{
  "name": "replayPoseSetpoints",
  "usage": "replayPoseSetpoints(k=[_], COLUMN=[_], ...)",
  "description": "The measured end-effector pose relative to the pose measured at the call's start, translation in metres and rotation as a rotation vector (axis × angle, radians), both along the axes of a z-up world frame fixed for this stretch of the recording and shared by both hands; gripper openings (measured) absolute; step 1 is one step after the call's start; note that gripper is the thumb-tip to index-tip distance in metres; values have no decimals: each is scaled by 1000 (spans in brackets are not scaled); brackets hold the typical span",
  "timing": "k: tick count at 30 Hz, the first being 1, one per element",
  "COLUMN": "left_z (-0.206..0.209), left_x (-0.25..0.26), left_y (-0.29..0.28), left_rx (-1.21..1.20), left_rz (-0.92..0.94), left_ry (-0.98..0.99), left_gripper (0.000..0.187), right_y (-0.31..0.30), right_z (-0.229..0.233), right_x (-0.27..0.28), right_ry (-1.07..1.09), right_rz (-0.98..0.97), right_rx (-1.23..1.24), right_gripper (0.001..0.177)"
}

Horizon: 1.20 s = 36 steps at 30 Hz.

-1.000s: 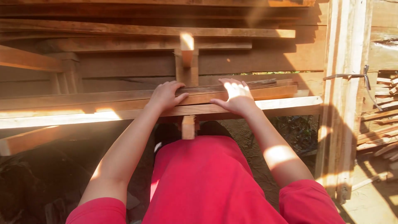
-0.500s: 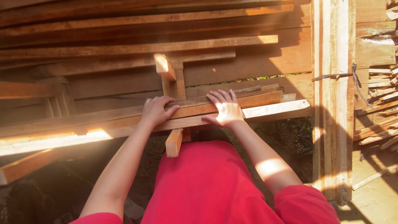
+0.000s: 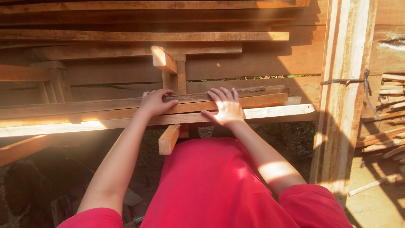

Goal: Bundling several long wood planks together using a plastic strap and securing them.

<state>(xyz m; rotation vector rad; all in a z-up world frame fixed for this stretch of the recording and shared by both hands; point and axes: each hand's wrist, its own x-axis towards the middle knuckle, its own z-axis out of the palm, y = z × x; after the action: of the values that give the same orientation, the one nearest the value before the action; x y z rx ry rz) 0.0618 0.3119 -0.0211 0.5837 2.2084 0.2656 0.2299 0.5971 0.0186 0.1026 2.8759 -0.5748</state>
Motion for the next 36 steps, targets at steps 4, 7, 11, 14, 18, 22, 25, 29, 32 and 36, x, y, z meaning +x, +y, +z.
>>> replayPoseSetpoints(k=[4, 7, 11, 14, 18, 22, 25, 29, 32, 36], left_z=[8, 30, 78, 86, 100, 73, 71, 71, 63, 60], left_x=[-5, -6, -3, 8, 39, 66, 92, 112, 113, 113], left_y=[20, 46, 106, 146, 206, 243, 260, 269, 268, 265], left_rx=[-115, -197, -125, -96, -48, -37, 3, -12, 6, 46], left_rz=[33, 16, 22, -6, -31, -55, -102, -149, -140, -130], left_ry=[-102, -183, -241, -233, -213, -166, -114, 16, 35, 20], left_gripper=[67, 73, 73, 71, 64, 71, 79, 88, 85, 81], right_y=[16, 46, 115, 165, 220, 267, 295, 297, 294, 293], right_z=[-20, -18, -12, -7, 11, -4, -32, -11, 1, -5], right_x=[4, 13, 41, 55, 69, 91, 114, 115, 112, 113], right_ry=[20, -38, -93, -136, -237, -242, -411, -439, -480, -505], right_rz=[12, 84, 2, -68, -236, -370, -627, -814, -970, -1003], right_rx=[-37, -170, -72, -45, -174, -203, -365, -897, -1226, -1295], right_gripper=[73, 70, 69, 68, 68, 66, 72, 74, 93, 91])
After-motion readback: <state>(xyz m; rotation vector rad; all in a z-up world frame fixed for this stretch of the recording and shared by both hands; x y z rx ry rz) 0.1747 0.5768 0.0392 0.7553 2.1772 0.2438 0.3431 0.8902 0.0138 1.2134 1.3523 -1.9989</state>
